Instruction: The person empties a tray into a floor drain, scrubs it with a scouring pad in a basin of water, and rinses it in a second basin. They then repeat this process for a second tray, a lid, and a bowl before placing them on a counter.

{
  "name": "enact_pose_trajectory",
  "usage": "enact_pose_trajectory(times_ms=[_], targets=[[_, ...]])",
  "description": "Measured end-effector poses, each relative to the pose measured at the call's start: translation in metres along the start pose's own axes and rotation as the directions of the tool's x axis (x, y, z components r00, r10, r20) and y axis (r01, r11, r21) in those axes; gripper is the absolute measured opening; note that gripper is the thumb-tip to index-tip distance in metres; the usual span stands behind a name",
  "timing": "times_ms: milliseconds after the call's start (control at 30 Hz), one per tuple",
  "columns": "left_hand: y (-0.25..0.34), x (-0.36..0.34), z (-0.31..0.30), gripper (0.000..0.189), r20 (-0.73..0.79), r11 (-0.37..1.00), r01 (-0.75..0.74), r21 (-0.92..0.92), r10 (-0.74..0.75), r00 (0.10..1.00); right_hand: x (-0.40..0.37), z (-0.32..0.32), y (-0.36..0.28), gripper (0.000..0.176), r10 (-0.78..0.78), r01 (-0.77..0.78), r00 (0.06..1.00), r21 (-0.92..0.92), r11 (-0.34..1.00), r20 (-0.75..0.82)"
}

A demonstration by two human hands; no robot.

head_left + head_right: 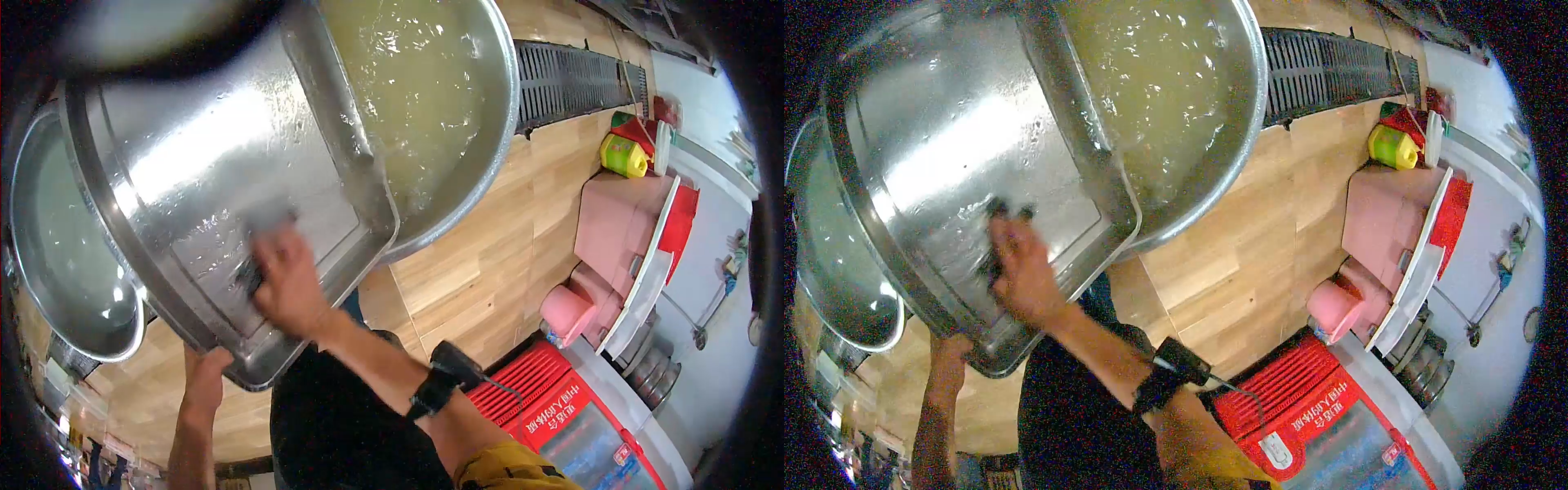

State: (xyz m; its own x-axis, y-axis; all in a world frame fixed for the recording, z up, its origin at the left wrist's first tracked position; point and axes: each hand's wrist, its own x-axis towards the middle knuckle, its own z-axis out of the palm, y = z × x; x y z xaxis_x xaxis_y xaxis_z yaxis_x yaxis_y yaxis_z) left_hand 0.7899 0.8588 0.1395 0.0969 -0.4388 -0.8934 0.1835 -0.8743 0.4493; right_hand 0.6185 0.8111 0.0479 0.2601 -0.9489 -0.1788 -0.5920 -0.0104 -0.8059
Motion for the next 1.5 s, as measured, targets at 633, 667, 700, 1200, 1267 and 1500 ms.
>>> enact_pose_trajectory(times_ms=[633,667,700,1200,1267,1500], targets=[[-0.006,-0.001,-0.142,0.067,0.156,0.917,0.131,0.376,-0.203,0.967,0.008,-0.027,0.066,0.072,0.199,-0.111,0.977,-0.616,0.780,0.076],[-0.020,0.013,-0.172,0.069,0.264,0.921,-0.013,0.390,-0.098,0.960,0.027,-0.033,0.093,0.070,0.148,-0.109,0.989,-0.630,0.769,0.011],[-0.005,0.022,-0.176,0.065,0.237,0.922,-0.023,0.386,-0.075,0.969,0.046,-0.040,0.111,0.070,0.096,-0.071,0.995,-0.630,0.773,0.005],[-0.091,0.034,-0.058,0.005,-0.252,0.968,-0.119,-0.222,0.061,0.966,-0.008,0.033,0.025,0.078,-0.013,0.057,0.994,-0.412,0.909,0.108],[-0.091,0.014,-0.073,0.009,-0.162,0.995,-0.095,-0.004,0.093,0.982,0.050,0.015,0.062,0.069,0.139,-0.116,0.990,-0.544,0.831,0.000],[-0.043,-0.001,-0.149,0.026,-0.285,0.977,-0.120,-0.177,0.066,0.956,0.032,-0.028,0.178,0.043,0.314,-0.115,0.938,-0.721,0.683,0.147]])
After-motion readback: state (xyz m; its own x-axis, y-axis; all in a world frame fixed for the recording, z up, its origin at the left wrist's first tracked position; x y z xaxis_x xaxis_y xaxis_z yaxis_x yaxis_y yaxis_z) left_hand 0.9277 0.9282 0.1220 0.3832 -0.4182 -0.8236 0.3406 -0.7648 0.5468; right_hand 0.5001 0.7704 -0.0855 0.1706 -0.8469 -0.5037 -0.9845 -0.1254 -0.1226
